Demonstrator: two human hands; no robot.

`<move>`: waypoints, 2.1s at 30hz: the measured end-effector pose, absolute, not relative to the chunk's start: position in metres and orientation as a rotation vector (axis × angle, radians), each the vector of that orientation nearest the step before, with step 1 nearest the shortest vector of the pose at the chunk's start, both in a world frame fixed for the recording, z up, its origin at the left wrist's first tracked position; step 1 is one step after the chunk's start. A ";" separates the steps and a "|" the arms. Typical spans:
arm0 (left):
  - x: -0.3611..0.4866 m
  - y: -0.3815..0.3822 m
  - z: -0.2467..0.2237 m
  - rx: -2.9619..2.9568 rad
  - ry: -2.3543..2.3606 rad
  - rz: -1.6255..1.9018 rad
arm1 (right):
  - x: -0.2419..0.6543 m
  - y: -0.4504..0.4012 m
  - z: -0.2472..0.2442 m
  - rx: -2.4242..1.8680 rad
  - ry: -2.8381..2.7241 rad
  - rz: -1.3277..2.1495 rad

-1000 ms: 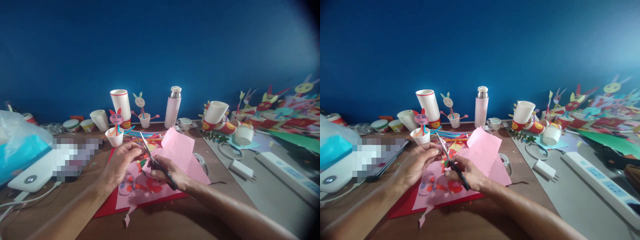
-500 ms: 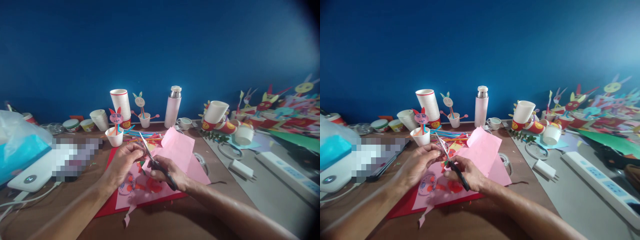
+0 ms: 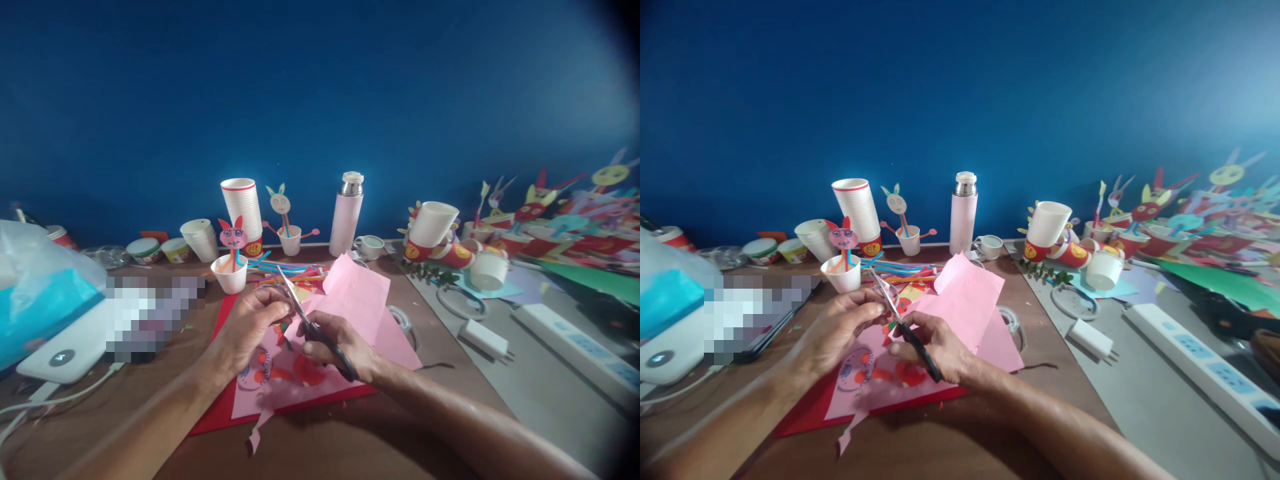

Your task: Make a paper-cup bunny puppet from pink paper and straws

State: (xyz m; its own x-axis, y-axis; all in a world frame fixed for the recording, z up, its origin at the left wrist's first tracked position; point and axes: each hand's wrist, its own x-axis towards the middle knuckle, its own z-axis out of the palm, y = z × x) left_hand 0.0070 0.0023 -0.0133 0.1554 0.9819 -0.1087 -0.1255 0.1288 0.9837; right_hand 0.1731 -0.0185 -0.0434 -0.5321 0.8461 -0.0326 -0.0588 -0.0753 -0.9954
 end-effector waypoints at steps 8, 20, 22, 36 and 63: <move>0.004 0.002 -0.011 1.107 1.042 1.045 | 0.174 -0.016 -0.047 -0.942 -1.520 1.683; -0.002 0.011 -0.014 0.968 0.953 1.051 | 0.185 -0.007 -0.051 -0.477 -1.497 1.833; 0.001 0.008 -0.016 0.985 0.885 1.006 | 0.182 -0.008 -0.054 -0.439 -1.407 1.896; 0.016 -0.013 -0.023 0.910 0.752 0.837 | 0.175 -0.019 -0.051 -0.485 -1.647 1.828; 0.017 -0.017 -0.027 0.863 0.557 0.734 | 0.190 -0.001 -0.030 -0.824 -1.366 1.413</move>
